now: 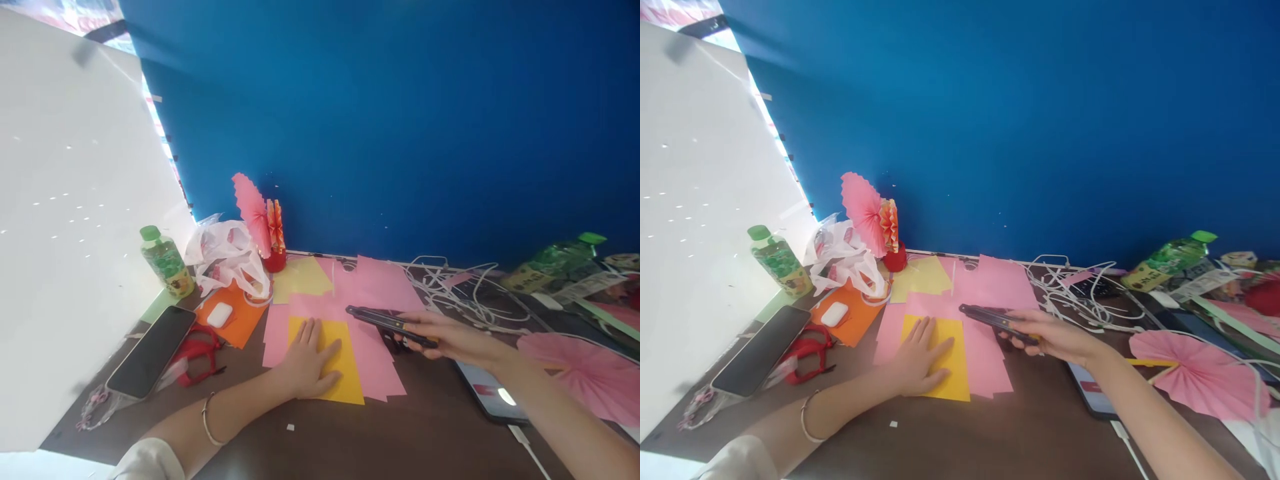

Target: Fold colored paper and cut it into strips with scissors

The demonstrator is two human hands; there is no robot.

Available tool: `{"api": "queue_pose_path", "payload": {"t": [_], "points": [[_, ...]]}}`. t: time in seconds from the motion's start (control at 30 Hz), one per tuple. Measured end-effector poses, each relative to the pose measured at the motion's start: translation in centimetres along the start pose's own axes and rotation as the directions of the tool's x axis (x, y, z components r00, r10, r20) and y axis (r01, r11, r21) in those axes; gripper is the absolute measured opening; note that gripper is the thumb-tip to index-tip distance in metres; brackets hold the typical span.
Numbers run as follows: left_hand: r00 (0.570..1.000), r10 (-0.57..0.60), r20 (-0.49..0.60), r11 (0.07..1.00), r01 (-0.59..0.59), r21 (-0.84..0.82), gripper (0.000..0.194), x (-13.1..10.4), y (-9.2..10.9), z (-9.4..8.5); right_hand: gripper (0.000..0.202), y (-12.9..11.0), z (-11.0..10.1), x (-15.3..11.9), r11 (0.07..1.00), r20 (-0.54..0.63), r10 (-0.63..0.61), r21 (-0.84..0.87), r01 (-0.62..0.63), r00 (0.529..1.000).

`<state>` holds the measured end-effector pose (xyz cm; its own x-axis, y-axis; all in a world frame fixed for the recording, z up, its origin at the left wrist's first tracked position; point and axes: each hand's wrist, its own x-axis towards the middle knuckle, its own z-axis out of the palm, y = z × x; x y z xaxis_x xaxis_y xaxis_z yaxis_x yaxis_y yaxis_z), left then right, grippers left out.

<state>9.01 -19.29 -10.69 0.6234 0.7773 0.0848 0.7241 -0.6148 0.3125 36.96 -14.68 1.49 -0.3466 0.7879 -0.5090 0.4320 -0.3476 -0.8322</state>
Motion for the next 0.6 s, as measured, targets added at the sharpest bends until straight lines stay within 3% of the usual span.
{"api": "queue_pose_path", "payload": {"t": [0.07, 0.17, 0.3, 0.43, 0.6], "points": [[1.000, -0.006, -0.023, 1.000, 0.006, -0.009, 0.058, -0.1, 0.1, 0.1, 0.046, -0.7, 1.6, 0.4, 0.993, 0.009, -0.048, -0.103, 0.048, 0.999], [0.999, -0.034, -0.028, 0.999, 0.033, -0.011, 0.058, -0.1, 0.2, -0.1, 0.044, -1.4, 4.1, 2.4, 0.927, -0.075, -0.188, -0.344, 0.151, 0.979], [0.998, -0.055, -0.009, 0.998, 0.054, -0.019, 0.059, -0.3, 0.4, -0.8, 0.031, -1.7, 6.4, 5.8, 0.810, -0.083, -0.424, -0.481, 0.336, 0.902], [0.998, -0.055, -0.019, 0.998, 0.054, -0.019, 0.059, -0.4, 0.5, -1.3, 0.026, -1.5, 7.6, 8.2, 0.780, -0.020, -0.462, -0.485, 0.395, 0.887], [0.998, -0.055, -0.019, 0.998, 0.054, -0.022, 0.058, -0.3, 0.5, -1.5, 0.033, -1.8, 8.2, 9.2, 0.764, 0.040, -0.472, -0.481, 0.431, 0.881]]}}
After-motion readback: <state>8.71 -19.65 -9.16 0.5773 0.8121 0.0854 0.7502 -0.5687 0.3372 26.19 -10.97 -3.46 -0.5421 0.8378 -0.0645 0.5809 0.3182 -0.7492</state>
